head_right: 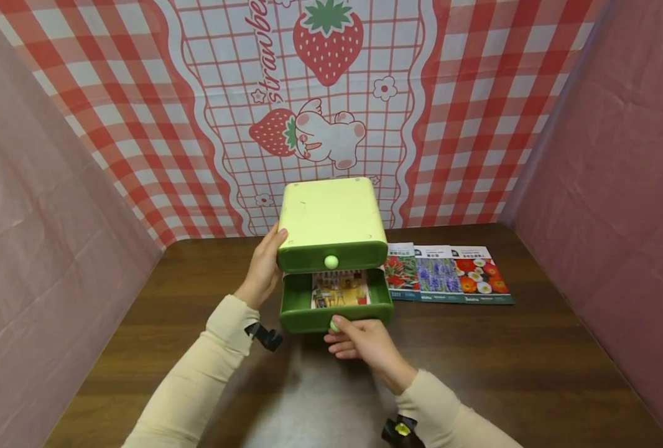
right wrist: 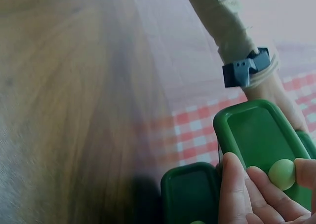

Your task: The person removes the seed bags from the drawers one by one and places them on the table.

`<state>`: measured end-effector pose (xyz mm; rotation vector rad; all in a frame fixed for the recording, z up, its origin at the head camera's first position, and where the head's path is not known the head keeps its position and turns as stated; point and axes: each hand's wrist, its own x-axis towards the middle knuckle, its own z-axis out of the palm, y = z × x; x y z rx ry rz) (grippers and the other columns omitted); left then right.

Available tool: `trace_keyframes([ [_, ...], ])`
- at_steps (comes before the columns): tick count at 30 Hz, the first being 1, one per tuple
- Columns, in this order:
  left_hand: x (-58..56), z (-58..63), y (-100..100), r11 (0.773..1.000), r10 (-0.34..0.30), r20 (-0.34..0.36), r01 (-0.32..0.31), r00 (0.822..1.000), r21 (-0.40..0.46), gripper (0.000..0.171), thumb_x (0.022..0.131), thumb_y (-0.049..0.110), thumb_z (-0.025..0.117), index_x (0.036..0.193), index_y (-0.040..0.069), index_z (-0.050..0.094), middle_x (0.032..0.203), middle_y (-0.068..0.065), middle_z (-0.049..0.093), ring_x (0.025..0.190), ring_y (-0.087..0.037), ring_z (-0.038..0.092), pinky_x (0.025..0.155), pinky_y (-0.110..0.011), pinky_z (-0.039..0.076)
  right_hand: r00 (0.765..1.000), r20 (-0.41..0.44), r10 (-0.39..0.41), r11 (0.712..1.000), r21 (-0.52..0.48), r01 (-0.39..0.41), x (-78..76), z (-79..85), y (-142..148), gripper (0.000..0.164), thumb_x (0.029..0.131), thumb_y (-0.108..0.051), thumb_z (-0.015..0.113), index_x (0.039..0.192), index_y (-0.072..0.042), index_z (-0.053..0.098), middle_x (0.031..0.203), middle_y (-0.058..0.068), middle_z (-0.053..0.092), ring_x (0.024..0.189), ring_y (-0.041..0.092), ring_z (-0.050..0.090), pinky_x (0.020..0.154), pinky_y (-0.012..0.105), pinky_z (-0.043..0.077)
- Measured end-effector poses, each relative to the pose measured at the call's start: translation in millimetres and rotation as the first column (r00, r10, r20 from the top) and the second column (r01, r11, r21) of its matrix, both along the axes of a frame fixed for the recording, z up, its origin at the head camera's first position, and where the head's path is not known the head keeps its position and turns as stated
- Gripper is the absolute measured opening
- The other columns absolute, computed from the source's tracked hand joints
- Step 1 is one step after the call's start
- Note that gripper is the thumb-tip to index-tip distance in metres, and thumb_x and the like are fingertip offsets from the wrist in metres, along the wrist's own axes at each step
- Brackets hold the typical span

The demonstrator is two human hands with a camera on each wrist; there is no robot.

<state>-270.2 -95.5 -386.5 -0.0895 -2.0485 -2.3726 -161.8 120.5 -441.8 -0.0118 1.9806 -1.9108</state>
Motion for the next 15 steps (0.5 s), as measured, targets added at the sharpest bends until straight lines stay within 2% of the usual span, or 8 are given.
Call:
trace_keyframes([
  [5,-1.2,-0.2,0,1.0,0.001,0.009,-0.001,1.0,0.012,0.068,0.099,0.041,0.05,0.158,0.02,0.021,0.155,-0.009,0.038,0.095,-0.013,0.062,0.089,-0.03,0.054,1.0,-0.005,0.0,1.0,-0.021,0.0,10.6,-0.1,0,0.062,0.096,-0.044,0.058,0.117,0.014,0.064,0.107,0.022,0.072,0.082,0.017,0.074,0.077,0.037,0.061],
  [11,-0.8,0.3,0,1.0,-0.005,0.008,0.005,1.0,0.019,0.069,0.1,0.041,0.05,0.158,0.018,0.02,0.155,-0.009,0.038,0.093,-0.01,0.063,0.089,-0.029,0.055,1.0,0.005,-0.006,0.999,-0.033,0.006,19.3,-1.9,2,0.059,0.098,-0.041,0.058,0.118,0.014,0.063,0.108,0.022,0.072,0.082,0.016,0.074,0.078,0.037,0.061],
  [15,0.4,0.6,1,1.0,-0.006,0.009,0.006,1.0,0.015,0.069,0.101,0.04,0.049,0.158,0.018,0.02,0.156,-0.009,0.037,0.096,-0.015,0.063,0.092,-0.033,0.054,1.0,0.005,-0.016,0.999,-0.045,0.016,22.8,-2.8,3,0.057,0.098,-0.039,0.058,0.117,0.014,0.063,0.108,0.022,0.072,0.082,0.016,0.074,0.076,0.034,0.061],
])
